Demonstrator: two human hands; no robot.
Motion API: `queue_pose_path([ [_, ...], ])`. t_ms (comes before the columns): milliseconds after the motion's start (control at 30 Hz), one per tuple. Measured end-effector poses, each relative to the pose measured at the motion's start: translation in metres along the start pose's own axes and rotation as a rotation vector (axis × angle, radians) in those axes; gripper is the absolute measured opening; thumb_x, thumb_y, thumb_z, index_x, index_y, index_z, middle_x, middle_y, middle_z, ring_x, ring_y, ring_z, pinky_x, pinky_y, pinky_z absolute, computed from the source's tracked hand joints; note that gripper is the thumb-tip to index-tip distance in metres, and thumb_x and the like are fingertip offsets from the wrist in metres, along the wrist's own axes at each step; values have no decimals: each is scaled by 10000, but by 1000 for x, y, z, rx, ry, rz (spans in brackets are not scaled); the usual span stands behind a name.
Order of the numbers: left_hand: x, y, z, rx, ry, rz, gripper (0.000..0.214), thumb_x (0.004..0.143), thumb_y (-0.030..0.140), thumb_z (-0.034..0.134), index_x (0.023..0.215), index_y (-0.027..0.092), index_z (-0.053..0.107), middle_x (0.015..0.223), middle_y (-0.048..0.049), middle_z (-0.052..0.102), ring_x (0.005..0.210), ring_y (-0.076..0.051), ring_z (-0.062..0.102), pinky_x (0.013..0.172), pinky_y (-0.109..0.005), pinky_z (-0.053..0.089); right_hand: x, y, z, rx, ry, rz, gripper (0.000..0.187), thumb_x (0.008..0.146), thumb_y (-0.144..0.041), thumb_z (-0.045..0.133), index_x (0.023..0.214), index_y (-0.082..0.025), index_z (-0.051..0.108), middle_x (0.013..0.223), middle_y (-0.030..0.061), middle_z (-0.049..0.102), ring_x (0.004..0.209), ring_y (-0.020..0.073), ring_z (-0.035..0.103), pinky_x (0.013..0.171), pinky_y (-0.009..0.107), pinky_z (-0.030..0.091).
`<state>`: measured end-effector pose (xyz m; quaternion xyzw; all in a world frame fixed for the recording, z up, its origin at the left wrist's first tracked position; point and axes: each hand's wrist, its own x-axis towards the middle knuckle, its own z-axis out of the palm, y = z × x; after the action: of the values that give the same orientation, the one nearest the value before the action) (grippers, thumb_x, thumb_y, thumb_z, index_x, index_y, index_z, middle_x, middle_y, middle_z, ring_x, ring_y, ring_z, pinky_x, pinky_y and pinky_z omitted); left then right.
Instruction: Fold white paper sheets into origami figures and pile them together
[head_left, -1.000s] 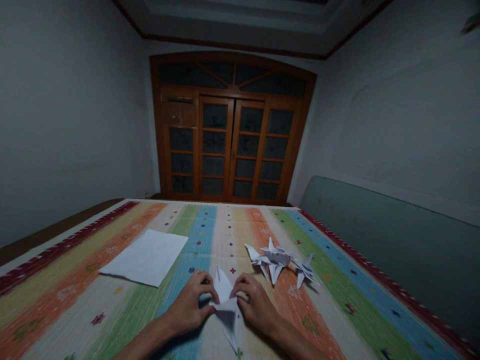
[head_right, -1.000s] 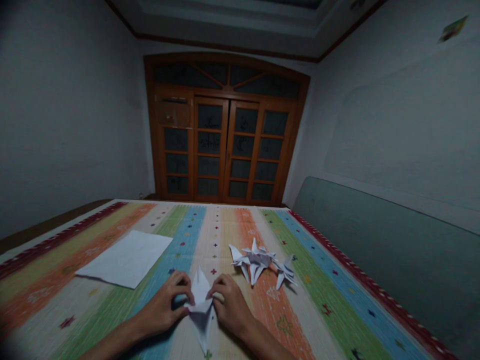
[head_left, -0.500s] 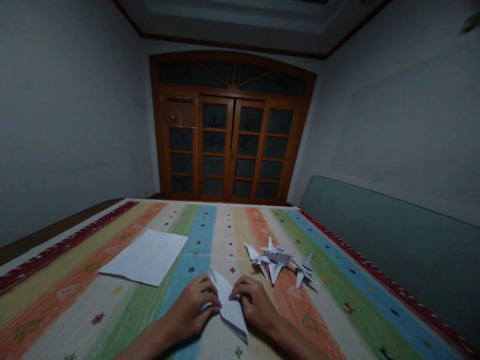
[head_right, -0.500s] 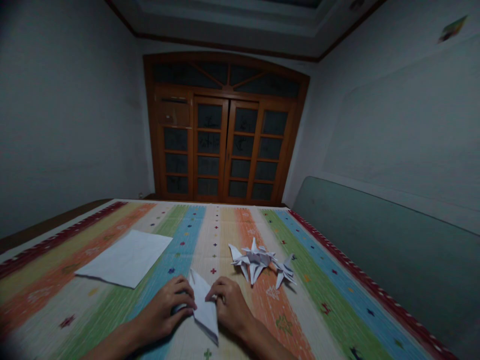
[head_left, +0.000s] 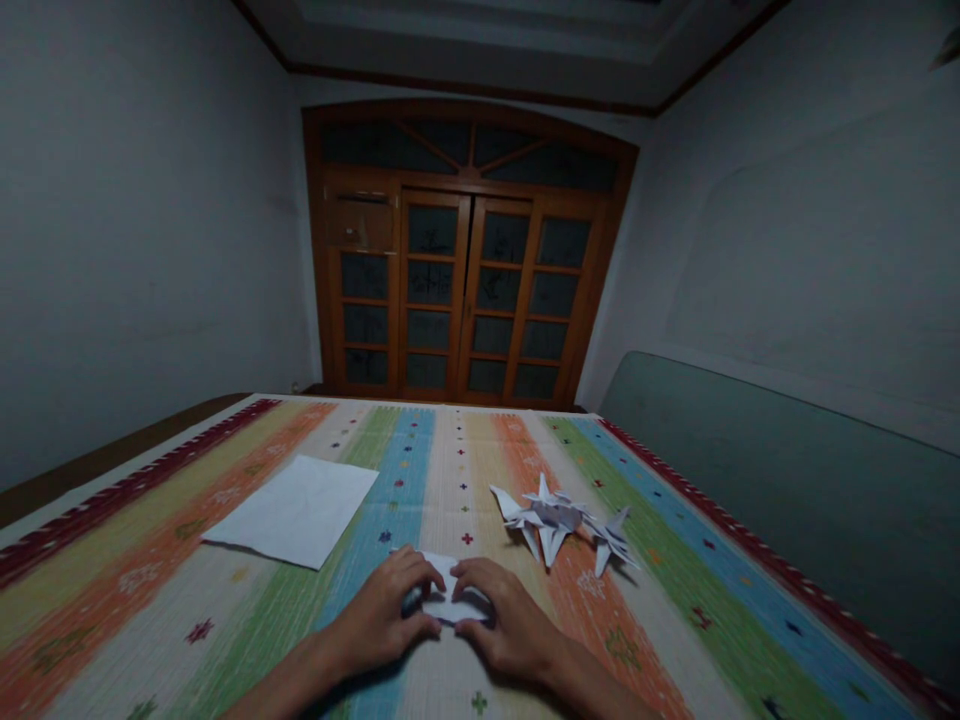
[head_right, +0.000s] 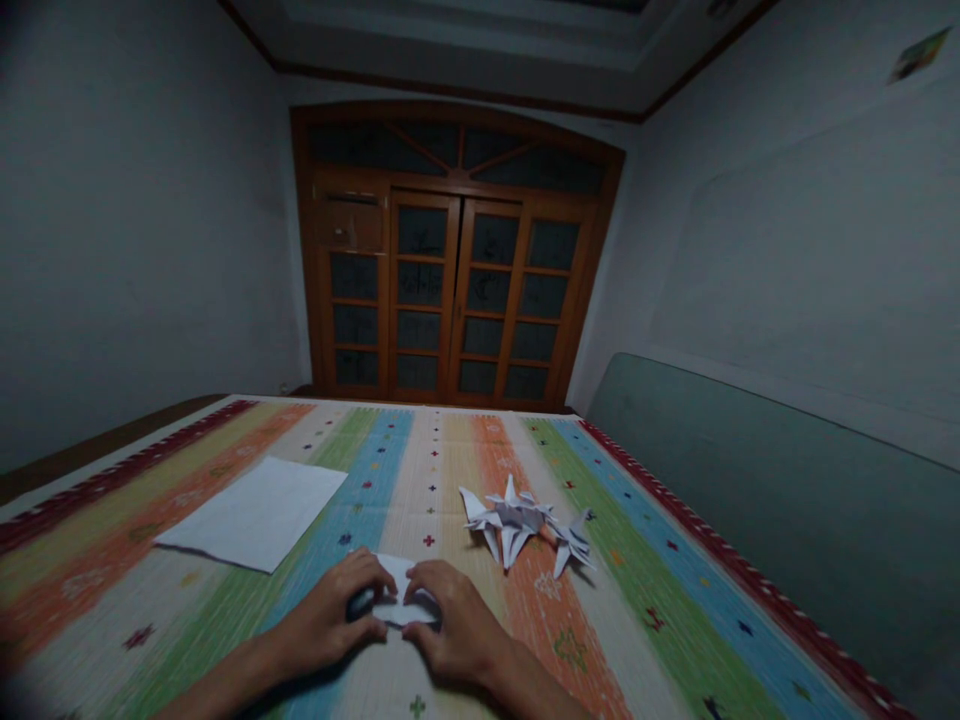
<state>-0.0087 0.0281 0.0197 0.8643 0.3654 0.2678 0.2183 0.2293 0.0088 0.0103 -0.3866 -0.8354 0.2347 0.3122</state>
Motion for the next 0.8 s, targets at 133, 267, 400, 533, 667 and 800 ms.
queue_pose_path([
  [133,0,1,-1,-13,0,-31,256,749,146,812,929,209,642,956,-6,675,955,-232,579,892,-351,409,1,-4,1,-11,42,-12,170,785,-103,711,927,-195,721,1213,120,709,1149,266,645,1024,392,490],
  [267,0,2,-3,-53,7,-59,225,718,118,772,883,212,652,935,-3,677,940,-228,579,870,-341,413,2,-3,3,-46,99,-33,88,830,-112,690,865,-182,729,1107,113,724,1054,252,661,944,364,510],
  [400,2,1,-4,-89,27,-71,128,732,132,745,823,207,694,878,-7,705,905,-222,603,841,-330,425,3,-3,4,-105,127,-37,81,831,-105,681,844,-170,727,1021,111,708,978,246,654,869,346,511],
  [533,5,-2,-4,-119,51,-97,26,799,199,724,776,201,736,827,-24,736,884,-223,637,818,-322,445,2,-5,6,-174,128,-12,72,830,-108,676,820,-163,721,909,95,678,881,237,640,776,330,492],
  [667,6,-5,-2,-137,64,-133,64,812,220,725,830,208,786,855,-38,768,899,-232,662,828,-324,461,1,-4,6,-172,107,-10,80,829,-101,673,807,-164,716,864,83,681,846,227,639,747,313,473],
  [800,6,-6,-2,-136,78,-178,124,806,210,711,894,205,798,904,-47,768,894,-233,675,826,-323,473,2,-4,6,-164,96,1,108,837,-93,658,874,-172,722,856,74,689,824,218,639,740,305,462],
])
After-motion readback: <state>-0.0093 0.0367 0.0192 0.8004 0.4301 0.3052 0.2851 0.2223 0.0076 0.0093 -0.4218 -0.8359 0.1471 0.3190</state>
